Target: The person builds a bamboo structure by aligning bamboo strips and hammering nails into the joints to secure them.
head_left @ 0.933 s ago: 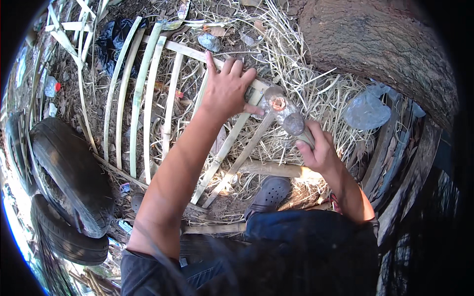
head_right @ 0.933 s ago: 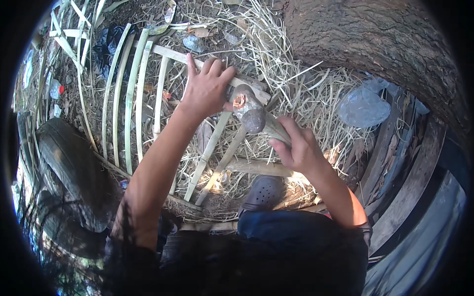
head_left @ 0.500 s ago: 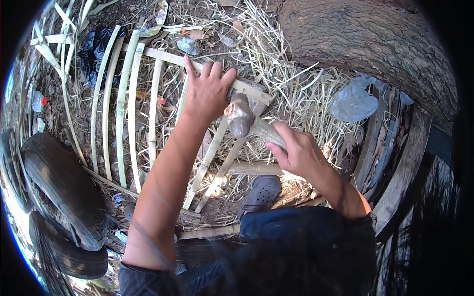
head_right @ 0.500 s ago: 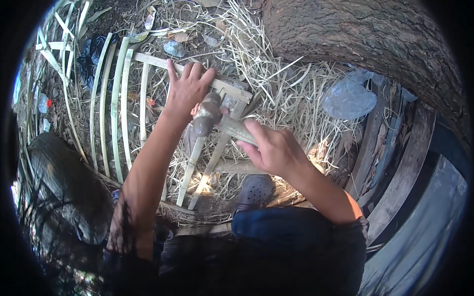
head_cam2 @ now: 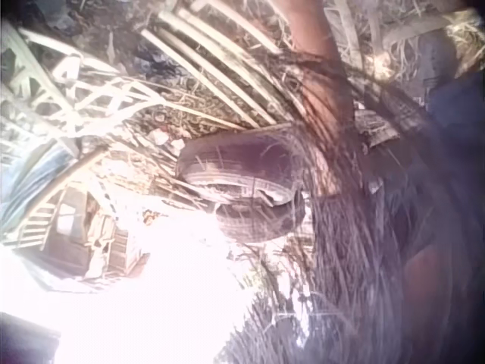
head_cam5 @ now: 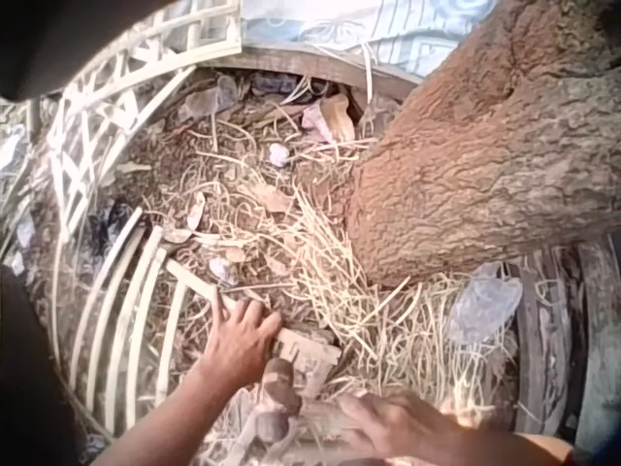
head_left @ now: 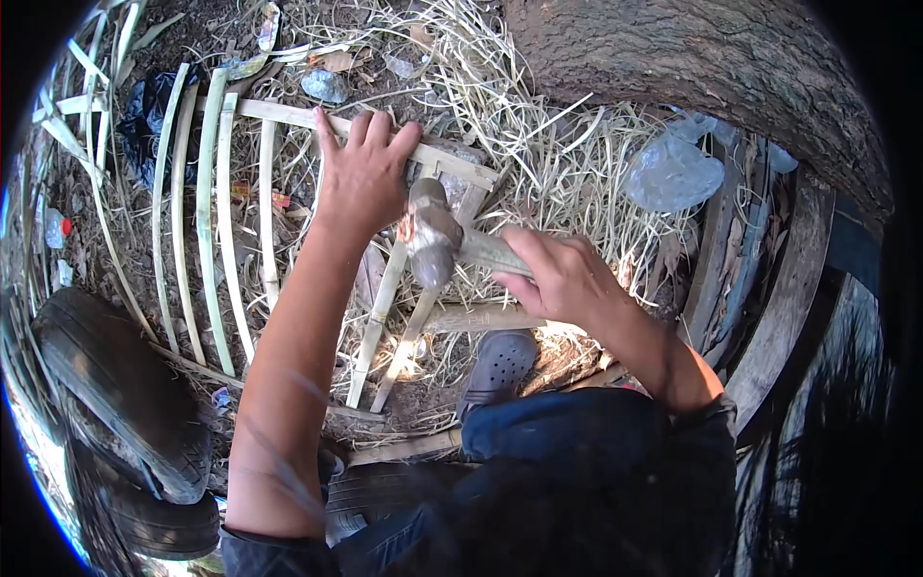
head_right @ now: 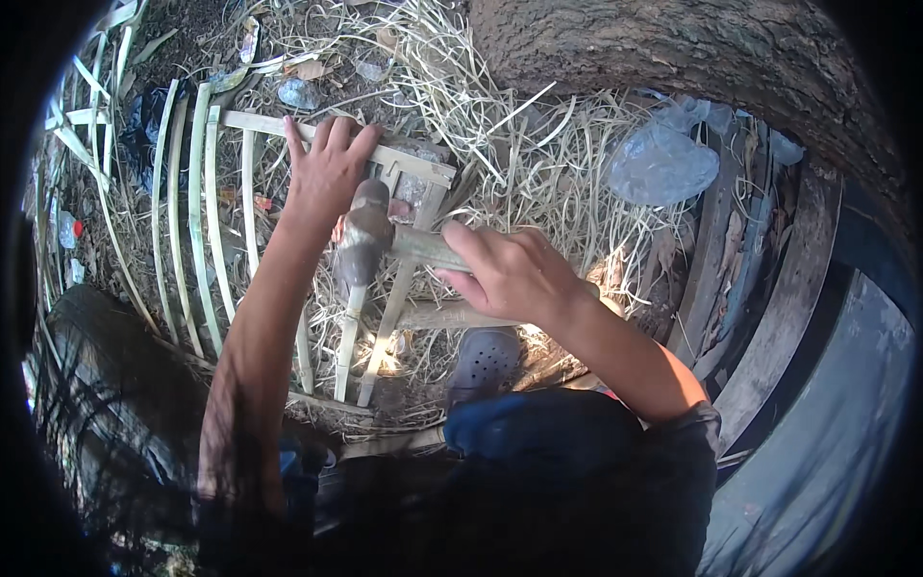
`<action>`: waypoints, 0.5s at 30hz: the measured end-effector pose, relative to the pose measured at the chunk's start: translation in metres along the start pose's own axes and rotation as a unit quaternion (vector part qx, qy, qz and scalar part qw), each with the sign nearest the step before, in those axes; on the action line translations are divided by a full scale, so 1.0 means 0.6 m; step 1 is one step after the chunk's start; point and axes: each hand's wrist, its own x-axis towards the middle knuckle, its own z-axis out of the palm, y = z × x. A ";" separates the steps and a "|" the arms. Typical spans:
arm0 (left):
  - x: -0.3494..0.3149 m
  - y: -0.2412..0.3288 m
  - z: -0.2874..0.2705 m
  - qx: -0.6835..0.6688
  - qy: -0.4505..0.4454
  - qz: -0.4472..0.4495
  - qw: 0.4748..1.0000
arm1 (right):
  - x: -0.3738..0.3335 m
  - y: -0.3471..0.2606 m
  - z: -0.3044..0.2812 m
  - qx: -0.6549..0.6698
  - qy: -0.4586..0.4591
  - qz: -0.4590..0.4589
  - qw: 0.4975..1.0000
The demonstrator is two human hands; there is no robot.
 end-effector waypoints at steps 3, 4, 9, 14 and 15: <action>-0.007 -0.001 -0.010 0.015 -0.032 -0.001 0.999 | -0.017 -0.007 0.009 0.007 0.004 -0.023 1.000; 0.004 -0.004 -0.012 0.010 -0.019 -0.008 1.000 | -0.017 -0.003 0.003 -0.010 -0.005 -0.035 0.999; -0.003 0.006 -0.020 -0.002 -0.031 -0.006 1.000 | -0.008 0.030 0.019 -0.038 -0.014 -0.061 0.997; -0.003 0.013 -0.027 -0.022 -0.057 0.002 0.998 | -0.024 0.016 0.008 0.006 0.038 -0.091 0.995; -0.004 0.010 -0.031 -0.002 -0.067 0.002 0.998 | -0.016 0.022 0.015 -0.004 0.017 -0.051 0.999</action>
